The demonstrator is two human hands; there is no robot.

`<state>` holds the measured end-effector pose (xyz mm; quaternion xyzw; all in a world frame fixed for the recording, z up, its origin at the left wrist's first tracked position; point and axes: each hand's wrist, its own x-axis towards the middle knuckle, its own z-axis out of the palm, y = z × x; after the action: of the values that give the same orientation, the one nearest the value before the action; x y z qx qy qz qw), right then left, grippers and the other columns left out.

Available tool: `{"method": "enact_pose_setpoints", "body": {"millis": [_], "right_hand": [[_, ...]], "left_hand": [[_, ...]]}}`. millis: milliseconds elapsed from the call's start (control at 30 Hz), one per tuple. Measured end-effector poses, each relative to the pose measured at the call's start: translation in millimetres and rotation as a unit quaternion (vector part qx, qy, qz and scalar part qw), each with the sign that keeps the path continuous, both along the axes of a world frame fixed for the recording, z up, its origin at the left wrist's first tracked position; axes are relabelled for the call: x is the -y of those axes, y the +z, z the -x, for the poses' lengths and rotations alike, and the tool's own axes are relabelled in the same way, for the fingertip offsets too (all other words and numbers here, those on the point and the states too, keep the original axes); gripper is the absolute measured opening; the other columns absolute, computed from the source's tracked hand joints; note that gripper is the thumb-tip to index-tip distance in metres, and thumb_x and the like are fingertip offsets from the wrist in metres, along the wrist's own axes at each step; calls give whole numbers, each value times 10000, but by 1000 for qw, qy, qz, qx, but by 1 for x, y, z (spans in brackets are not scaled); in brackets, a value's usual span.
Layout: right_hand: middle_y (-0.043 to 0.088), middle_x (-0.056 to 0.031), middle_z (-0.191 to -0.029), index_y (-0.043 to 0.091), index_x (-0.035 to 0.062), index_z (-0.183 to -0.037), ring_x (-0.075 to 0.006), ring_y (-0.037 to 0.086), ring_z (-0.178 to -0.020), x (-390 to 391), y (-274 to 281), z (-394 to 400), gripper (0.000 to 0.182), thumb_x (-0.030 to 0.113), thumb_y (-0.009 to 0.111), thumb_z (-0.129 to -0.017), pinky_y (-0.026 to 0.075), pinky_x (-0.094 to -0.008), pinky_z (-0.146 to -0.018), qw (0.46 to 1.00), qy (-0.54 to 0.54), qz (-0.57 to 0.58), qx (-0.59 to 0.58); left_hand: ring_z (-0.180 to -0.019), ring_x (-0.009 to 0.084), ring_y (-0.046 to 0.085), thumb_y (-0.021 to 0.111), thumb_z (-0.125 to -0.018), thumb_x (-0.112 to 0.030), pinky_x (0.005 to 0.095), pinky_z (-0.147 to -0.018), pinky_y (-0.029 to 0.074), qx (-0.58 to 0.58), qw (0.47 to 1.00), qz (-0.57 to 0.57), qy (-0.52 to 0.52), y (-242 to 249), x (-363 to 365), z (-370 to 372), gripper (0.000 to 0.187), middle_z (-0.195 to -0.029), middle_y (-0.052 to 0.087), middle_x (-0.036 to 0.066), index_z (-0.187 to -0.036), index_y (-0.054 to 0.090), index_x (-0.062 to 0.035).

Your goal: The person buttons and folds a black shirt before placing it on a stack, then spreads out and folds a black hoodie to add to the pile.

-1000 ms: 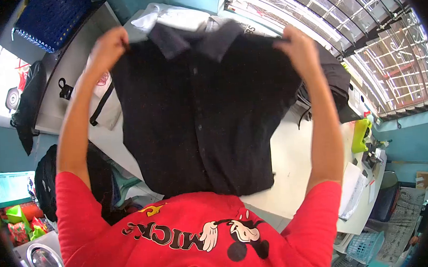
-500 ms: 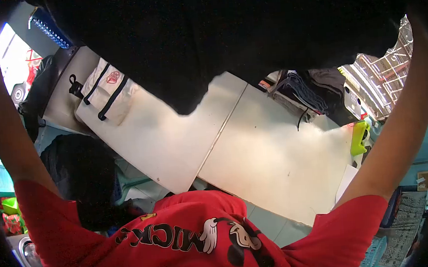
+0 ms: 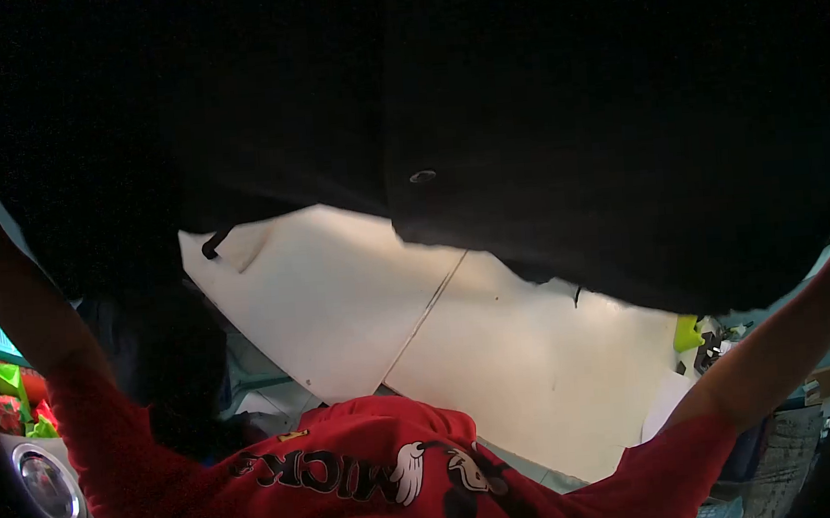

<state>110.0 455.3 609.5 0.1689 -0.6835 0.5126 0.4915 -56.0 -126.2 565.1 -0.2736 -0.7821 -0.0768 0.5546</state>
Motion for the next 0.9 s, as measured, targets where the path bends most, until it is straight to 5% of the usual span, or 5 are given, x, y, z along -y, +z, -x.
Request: {"method": "enact_pose_setpoints", "body": {"millis": [300, 467, 667, 733, 900], "right_hand": [[582, -136, -849, 563, 16, -994, -248, 576, -720, 15, -85, 73, 360, 216, 622, -700, 512, -287, -673, 968, -59, -222, 101], [585, -16, -779, 589, 67, -851, -87, 520, -731, -14, -163, 170, 186, 234, 576, -769, 397, -256, -705, 891, -57, -323, 314], [594, -80, -847, 601, 148, -885, -276, 556, -823, -26, -306, 318, 166, 221, 542, -748, 420, -320, -743, 859, -180, -393, 274], [562, -64, -997, 586, 174, -933, -292, 513, -965, 4, -349, 326, 205, 172, 529, -737, 420, -390, -786, 746, -397, -469, 257], [524, -37, -998, 574, 171, -898, -247, 495, -968, 55, -464, 287, 188, 102, 537, -727, 408, -404, -776, 865, -221, -407, 192]], "left_hand": [[-847, 126, 528, 509, -817, -106, 231, -801, 397, 270, 946, -54, -173, -54, 1, 65, 126, -859, 550, 18, -940, 534, -94], [-848, 83, 506, 524, -835, -165, 221, -797, 378, 446, 863, -41, -235, -151, -79, 105, 98, -831, 539, -28, -912, 543, -108], [-907, 235, 547, 549, -785, -216, 336, -740, 422, 447, 893, -40, -14, -279, -137, 218, 191, -916, 582, 51, -957, 551, -131], [-954, 290, 507, 555, -763, -198, 376, -776, 421, 325, 936, -120, 57, -341, -154, 241, 218, -1004, 542, 60, -978, 543, -159], [-909, 267, 511, 553, -739, -94, 347, -772, 420, 409, 894, -156, -91, -441, -193, 187, 208, -938, 516, 111, -946, 543, -77]]}}
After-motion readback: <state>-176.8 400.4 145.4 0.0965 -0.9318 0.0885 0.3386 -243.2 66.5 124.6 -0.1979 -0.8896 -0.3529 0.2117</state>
